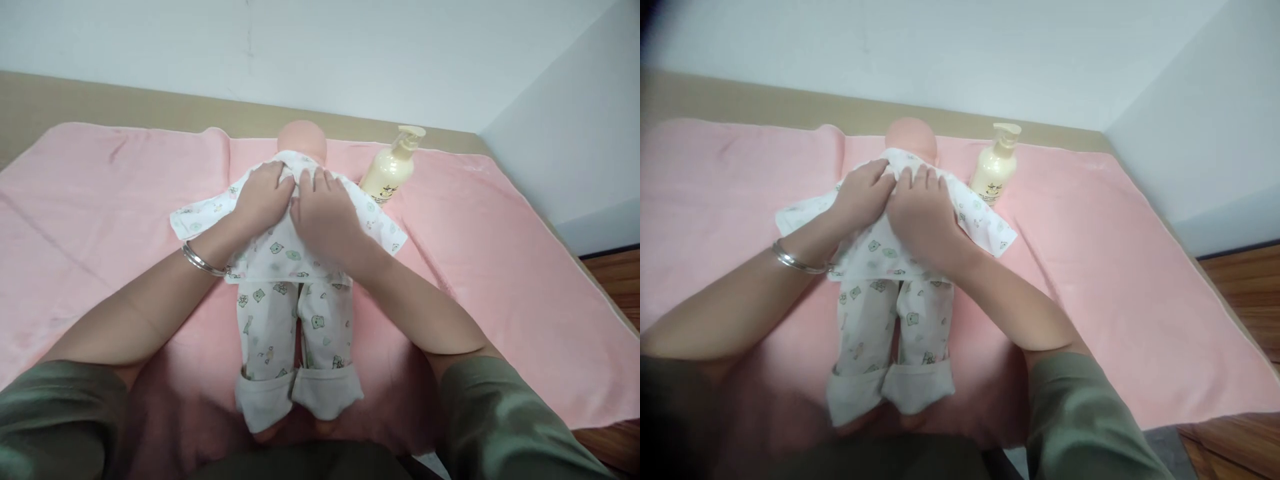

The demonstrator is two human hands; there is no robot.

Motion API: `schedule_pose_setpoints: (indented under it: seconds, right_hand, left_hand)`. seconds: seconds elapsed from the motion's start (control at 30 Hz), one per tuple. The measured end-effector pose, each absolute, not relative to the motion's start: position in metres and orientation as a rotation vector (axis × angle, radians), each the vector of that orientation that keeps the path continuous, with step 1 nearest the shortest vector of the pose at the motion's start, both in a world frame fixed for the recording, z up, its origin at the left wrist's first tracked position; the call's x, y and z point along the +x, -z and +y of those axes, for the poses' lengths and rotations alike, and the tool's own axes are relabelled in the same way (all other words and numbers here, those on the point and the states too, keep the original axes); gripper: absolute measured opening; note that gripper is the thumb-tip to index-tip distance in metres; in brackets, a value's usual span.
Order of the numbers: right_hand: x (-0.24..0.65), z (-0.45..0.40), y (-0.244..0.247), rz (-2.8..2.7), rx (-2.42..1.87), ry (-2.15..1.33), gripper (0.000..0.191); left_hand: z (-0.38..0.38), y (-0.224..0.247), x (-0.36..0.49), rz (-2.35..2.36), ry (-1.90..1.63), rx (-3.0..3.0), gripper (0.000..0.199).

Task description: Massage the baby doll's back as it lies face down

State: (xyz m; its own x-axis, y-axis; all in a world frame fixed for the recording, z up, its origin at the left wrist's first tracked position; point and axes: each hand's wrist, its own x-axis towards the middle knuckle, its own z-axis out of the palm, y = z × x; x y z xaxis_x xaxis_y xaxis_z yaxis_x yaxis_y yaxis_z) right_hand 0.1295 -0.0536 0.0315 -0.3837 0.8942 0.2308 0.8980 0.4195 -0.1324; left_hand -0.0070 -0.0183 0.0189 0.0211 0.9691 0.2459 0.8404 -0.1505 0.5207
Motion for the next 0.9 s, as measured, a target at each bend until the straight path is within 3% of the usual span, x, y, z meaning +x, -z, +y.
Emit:
schedule_pose_setpoints:
  seconds: [0.13,0.3,0.63,0.9]
  right_hand:
    - [0.13,-0.052,-0.034,-2.535,-1.459,-0.053,0.061]
    - [0.145,-0.005,-0.034,-2.37,-1.636,-0.264,0.068]
    - [0.132,-0.047,-0.028,-2.443,-1.489,0.054,0.057]
    - [0.14,-0.01,-0.024,-2.306,-1.567,-0.235,0.065]
  left_hand:
    - [-0.02,-0.021,-0.008,1.866,-0.817,2.043,0.028]
    - [-0.039,-0.021,0.011,1.901,-0.789,2.283,0.023]
    - [-0.015,-0.017,-0.007,1.901,-0.849,2.026,0.027]
    - [-0.015,-0.006,-0.006,1.886,-0.927,2.051,0.04]
